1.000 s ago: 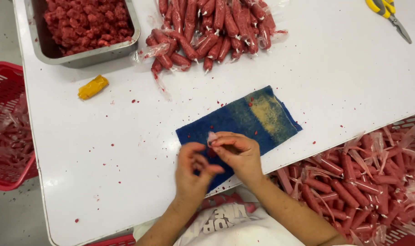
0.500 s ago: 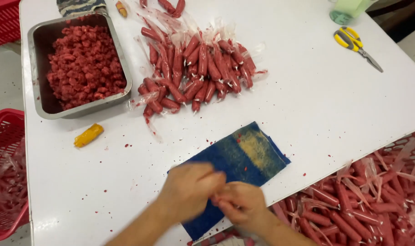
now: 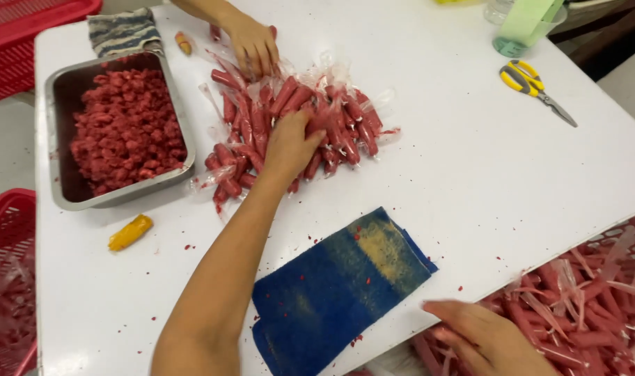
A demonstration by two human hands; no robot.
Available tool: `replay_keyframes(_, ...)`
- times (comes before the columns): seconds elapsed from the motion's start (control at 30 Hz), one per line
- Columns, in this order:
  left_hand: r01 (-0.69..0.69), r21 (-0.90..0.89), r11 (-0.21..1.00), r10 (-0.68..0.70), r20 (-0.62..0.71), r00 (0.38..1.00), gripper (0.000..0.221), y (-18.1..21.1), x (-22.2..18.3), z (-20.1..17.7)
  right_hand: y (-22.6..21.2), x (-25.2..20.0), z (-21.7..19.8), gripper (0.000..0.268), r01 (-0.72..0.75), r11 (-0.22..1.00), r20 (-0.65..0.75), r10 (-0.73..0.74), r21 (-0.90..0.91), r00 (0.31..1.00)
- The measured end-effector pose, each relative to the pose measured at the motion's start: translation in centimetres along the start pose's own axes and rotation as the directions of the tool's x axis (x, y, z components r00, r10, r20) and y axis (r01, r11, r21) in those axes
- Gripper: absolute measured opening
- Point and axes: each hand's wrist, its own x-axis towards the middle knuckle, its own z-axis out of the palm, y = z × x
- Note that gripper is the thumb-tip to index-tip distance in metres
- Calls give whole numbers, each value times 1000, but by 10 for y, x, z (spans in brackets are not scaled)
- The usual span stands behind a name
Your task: Manually twisting and tying knots in meat-filled plastic casings to produce individual sausages.
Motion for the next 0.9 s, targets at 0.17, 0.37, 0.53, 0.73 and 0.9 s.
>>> replay_keyframes(0.17, 298, -849, 436, -53, 307, 950, 20, 15, -130, -25, -75, 98, 7, 45, 203, 844, -228, -99, 497, 969)
replay_keyframes(0.37, 455, -869, 194, 38, 470, 882, 33, 26, -241, -36, -143, 140, 45, 66, 318, 57, -299, -217, 946, 929)
replay_keyframes(0.53, 384, -869, 311, -27, 396, 918, 19, 34, -275, -62, -154, 117, 38, 44, 349, -75, -347, 46, 934, 937)
replay_keyframes(0.73, 72, -316, 946, 30, 307, 951, 24, 59, -285, -103, -164, 56, -5, 67, 561, 684, -191, -697, -466, 691)
replay_keyframes(0.9, 93, -303, 949, 28, 372, 928, 30, 63, -286, -105, -175, 79, 10, 38, 600, 499, -24, -781, -625, 624)
